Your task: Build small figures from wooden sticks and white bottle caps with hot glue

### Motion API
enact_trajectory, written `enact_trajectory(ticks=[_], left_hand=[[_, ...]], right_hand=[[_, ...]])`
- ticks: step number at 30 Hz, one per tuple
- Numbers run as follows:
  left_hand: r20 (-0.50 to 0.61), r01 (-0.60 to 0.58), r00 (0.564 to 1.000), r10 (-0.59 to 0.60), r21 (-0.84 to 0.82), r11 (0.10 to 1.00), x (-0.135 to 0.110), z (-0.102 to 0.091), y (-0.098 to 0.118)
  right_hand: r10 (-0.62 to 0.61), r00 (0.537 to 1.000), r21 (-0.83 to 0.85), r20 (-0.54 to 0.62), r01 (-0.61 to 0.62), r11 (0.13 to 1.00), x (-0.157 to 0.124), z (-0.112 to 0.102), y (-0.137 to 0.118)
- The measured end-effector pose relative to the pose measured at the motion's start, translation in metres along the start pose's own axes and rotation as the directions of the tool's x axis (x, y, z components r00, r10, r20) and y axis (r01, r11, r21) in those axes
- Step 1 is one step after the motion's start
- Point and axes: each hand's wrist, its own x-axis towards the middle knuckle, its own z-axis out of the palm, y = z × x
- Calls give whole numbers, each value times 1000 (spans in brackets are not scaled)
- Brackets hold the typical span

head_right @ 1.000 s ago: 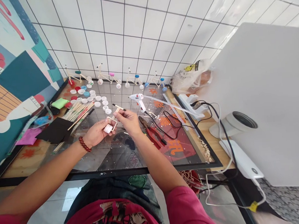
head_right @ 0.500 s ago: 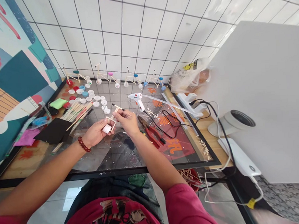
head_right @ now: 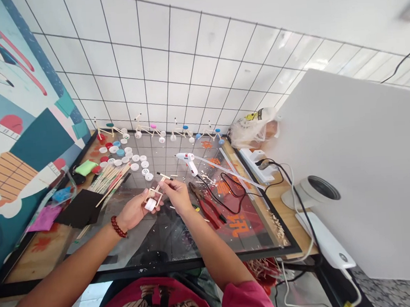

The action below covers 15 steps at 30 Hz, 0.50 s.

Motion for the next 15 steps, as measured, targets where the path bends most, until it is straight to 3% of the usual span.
enact_trajectory(ticks=[15], left_hand=[[-59,62,996,-65,-43,997,0,1,0]], right_hand=[[36,999,-59,23,-35,998,0,-2,-2]])
